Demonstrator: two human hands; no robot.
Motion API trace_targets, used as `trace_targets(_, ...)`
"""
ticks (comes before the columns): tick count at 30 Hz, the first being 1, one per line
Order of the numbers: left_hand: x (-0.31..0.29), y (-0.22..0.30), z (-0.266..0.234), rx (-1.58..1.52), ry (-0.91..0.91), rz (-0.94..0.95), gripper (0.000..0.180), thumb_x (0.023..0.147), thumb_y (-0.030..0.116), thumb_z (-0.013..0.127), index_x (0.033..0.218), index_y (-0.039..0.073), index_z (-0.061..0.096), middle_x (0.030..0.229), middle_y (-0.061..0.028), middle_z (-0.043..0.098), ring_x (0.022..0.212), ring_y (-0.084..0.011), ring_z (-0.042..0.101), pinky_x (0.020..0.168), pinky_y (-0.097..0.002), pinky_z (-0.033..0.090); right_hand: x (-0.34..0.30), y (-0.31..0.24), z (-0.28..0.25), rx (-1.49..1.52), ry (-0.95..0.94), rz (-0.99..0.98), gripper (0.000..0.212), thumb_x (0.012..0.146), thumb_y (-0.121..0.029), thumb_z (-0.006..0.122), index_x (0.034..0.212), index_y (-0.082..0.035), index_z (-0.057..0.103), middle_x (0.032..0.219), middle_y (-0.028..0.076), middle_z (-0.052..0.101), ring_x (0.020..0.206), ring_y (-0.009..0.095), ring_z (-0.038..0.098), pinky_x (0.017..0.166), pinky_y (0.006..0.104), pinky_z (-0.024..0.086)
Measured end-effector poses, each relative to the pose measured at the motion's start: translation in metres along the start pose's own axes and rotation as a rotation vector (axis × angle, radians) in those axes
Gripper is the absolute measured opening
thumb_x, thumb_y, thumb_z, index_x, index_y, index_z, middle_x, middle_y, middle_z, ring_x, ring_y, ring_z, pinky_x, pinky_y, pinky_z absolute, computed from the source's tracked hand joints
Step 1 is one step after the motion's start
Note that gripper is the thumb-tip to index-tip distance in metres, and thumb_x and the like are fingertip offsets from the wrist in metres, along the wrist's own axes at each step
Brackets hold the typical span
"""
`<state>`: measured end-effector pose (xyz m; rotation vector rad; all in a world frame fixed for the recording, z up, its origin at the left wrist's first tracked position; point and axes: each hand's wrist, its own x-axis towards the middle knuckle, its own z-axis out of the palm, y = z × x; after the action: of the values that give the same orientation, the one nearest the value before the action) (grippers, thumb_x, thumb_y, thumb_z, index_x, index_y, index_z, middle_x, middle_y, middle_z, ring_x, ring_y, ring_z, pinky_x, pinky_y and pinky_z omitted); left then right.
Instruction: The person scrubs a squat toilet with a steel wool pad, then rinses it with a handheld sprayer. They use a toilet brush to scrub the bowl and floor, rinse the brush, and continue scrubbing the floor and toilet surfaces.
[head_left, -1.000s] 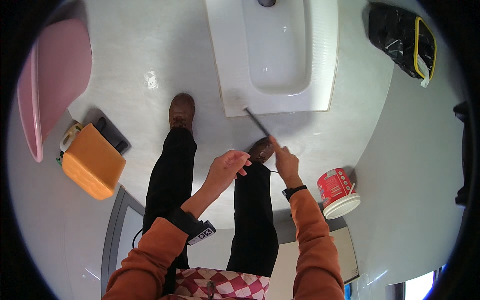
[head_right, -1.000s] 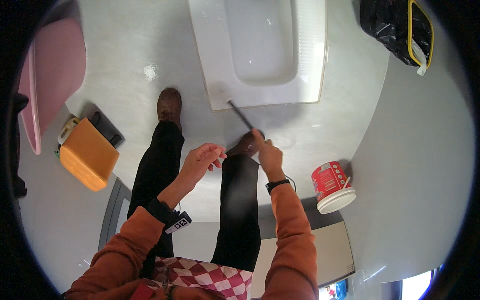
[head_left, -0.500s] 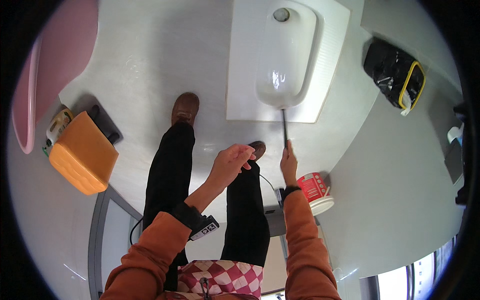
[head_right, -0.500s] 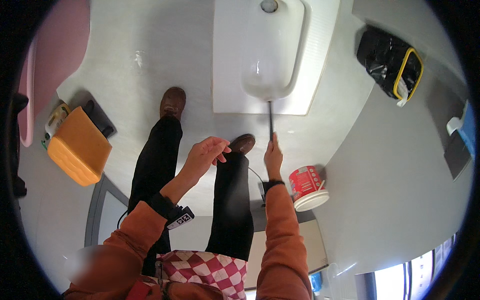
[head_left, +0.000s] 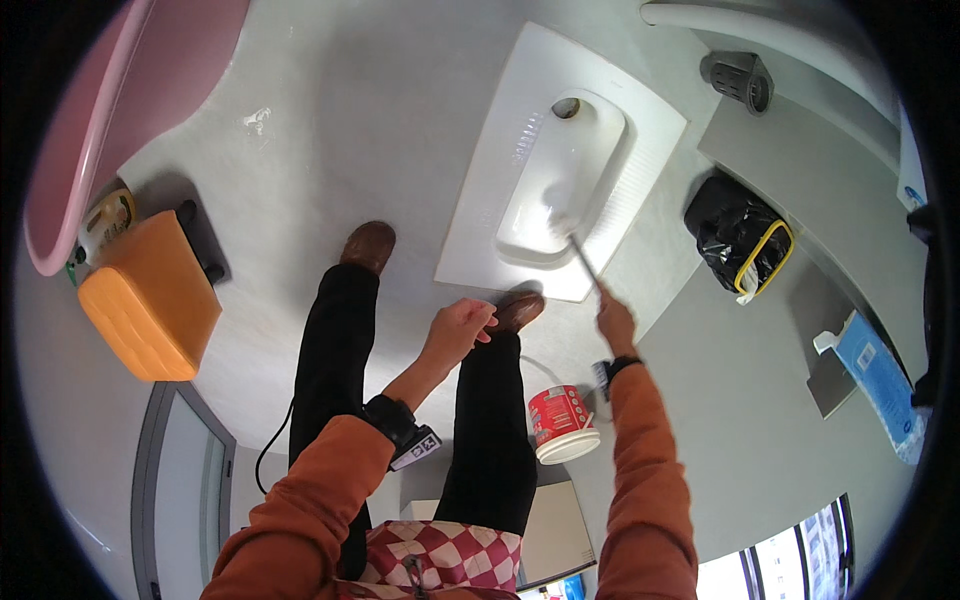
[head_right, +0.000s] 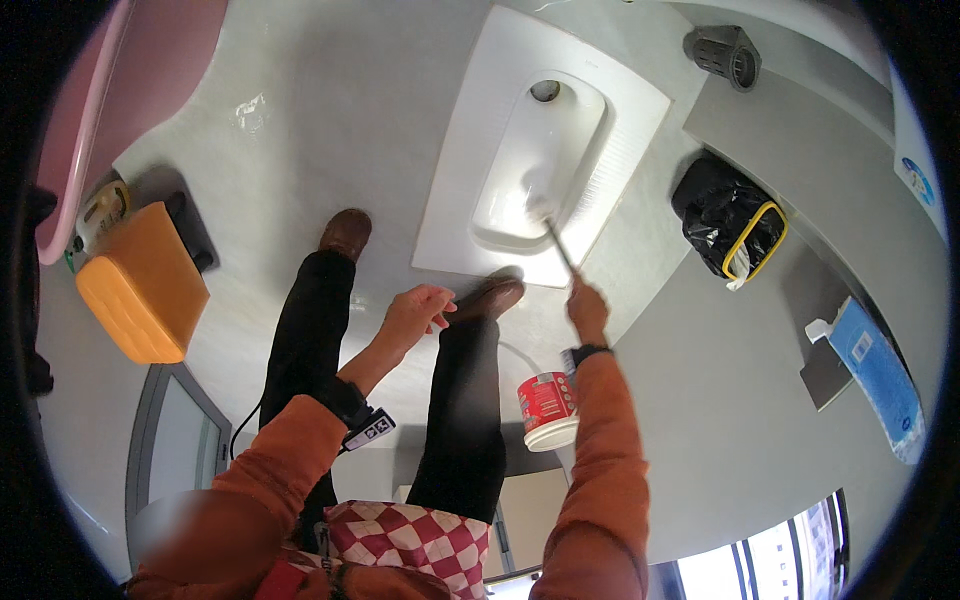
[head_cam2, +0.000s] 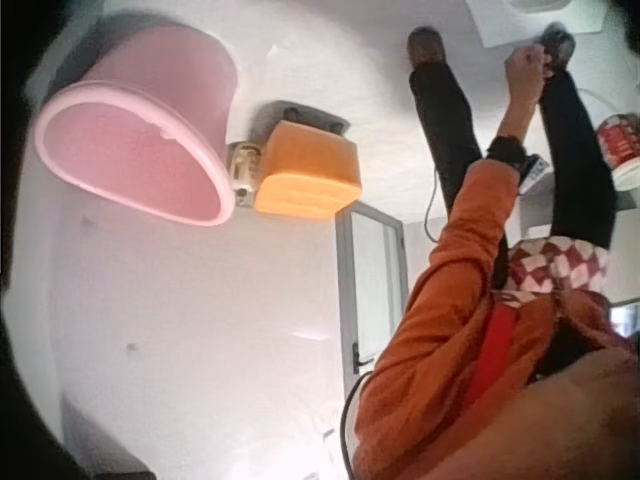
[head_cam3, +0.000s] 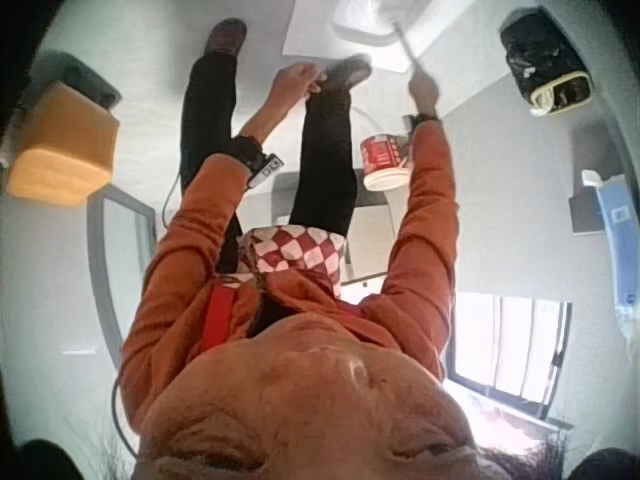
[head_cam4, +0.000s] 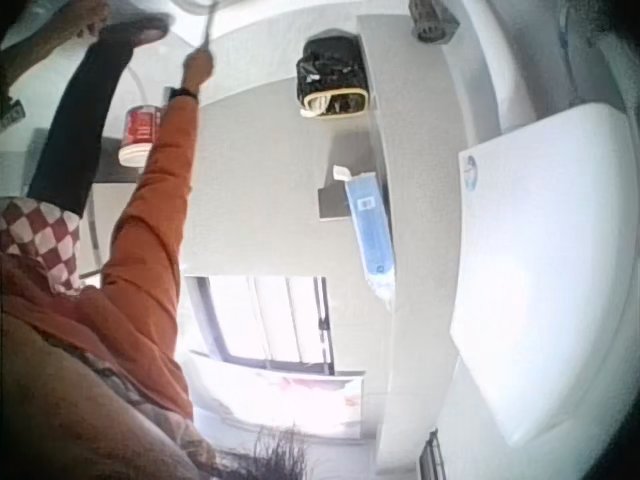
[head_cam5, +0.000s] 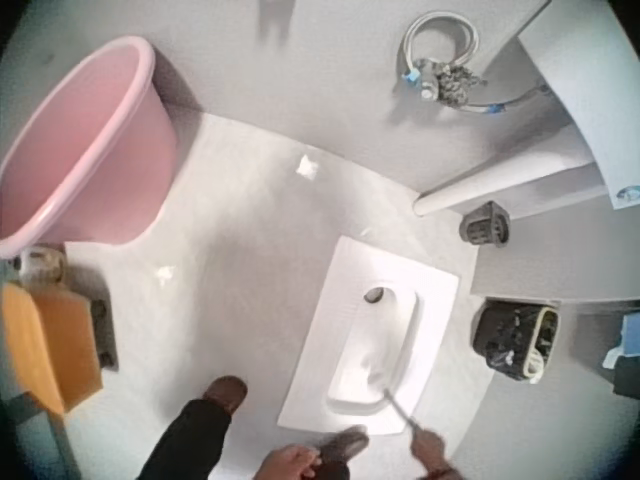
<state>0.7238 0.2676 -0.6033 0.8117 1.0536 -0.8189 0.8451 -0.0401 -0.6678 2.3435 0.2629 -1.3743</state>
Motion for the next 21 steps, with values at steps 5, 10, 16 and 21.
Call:
trace_targets(5, 0.003, 0.005, 0.003, -0.03, 0.041, 0.067, 0.028, 0.087, 0.028, 0.049, 0.098, 0.004, 0.057, 0.087, -0.0039, 0.062, 0.067, -0.0086, 0.056, 0.056, -0.021, 0.04, 0.114, 0.039, -0.086, -0.334, 0.363, 0.01, 0.057, 0.086, -0.013, 0.042, 0.135, -0.035, 0.023, 0.082, 0.01, 0.057, 0.072, 0.026, 0.062, 0.062, 0.038, 0.051)
trace_targets(10, 0.001, -0.006, 0.019, -0.104, 0.061, 0.029, 0.028, 0.088, 0.028, 0.048, 0.099, 0.004, 0.056, 0.089, -0.0043, 0.061, 0.069, -0.0093, 0.055, 0.059, -0.0216, 0.04, 0.094, 0.062, -0.017, -0.498, 0.22, -0.111, 0.062, 0.081, -0.009, 0.046, 0.134, -0.036, 0.028, 0.075, 0.009, 0.058, 0.063, 0.024, 0.061, 0.055, 0.0371, 0.051)
trace_targets(16, 0.016, -0.031, 0.032, -0.092, 0.082, 0.069, 0.025, 0.089, 0.027, 0.047, 0.1, 0.006, 0.056, 0.089, -0.0042, 0.061, 0.071, -0.0095, 0.055, 0.059, -0.0215, 0.04, 0.138, 0.083, -0.025, -0.501, 0.496, -0.21, 0.057, 0.086, -0.017, 0.044, 0.135, -0.038, 0.024, 0.069, 0.007, 0.057, 0.055, 0.024, 0.059, 0.049, 0.0377, 0.048)
trace_targets(21, 0.024, -0.04, 0.046, -0.06, 0.086, 0.018, 0.025, 0.089, 0.028, 0.048, 0.099, 0.006, 0.056, 0.088, -0.0042, 0.061, 0.07, -0.0092, 0.055, 0.058, -0.0217, 0.04, 0.175, 0.09, -0.069, -0.375, 0.557, -0.195, 0.061, 0.084, -0.012, 0.044, 0.135, -0.038, 0.022, 0.069, 0.009, 0.058, 0.056, 0.024, 0.059, 0.047, 0.0362, 0.049)
